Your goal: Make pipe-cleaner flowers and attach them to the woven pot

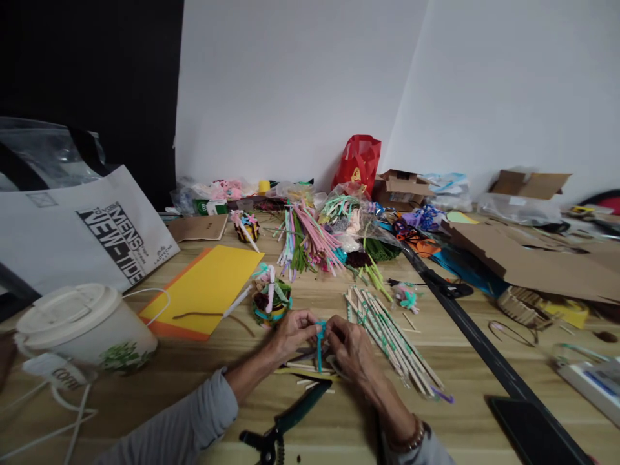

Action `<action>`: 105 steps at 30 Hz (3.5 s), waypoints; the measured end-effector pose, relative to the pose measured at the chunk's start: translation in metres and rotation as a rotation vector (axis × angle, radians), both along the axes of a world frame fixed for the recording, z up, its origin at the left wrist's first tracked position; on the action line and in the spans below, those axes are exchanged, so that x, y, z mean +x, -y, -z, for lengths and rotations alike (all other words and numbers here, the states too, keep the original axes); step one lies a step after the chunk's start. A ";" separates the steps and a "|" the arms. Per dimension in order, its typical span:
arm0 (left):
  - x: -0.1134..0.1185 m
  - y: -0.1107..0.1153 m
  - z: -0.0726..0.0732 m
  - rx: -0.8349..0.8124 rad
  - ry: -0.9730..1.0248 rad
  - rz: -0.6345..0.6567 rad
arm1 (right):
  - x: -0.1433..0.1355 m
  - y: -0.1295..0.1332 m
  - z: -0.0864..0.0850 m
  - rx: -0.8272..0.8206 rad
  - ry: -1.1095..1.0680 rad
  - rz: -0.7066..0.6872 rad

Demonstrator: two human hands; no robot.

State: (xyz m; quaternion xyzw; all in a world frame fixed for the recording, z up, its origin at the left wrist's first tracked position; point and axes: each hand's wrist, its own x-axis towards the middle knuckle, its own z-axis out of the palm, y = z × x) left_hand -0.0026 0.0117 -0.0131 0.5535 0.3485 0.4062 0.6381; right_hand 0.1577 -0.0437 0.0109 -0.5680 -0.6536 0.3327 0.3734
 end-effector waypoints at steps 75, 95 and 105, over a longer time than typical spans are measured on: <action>0.003 0.004 -0.002 0.046 -0.033 -0.079 | 0.001 -0.009 0.006 0.051 0.042 0.156; 0.003 0.003 -0.007 -0.175 0.065 0.048 | 0.009 -0.013 0.013 -0.087 -0.190 0.078; 0.003 0.006 -0.004 -0.244 0.187 -0.112 | -0.001 0.002 -0.004 0.570 0.342 0.167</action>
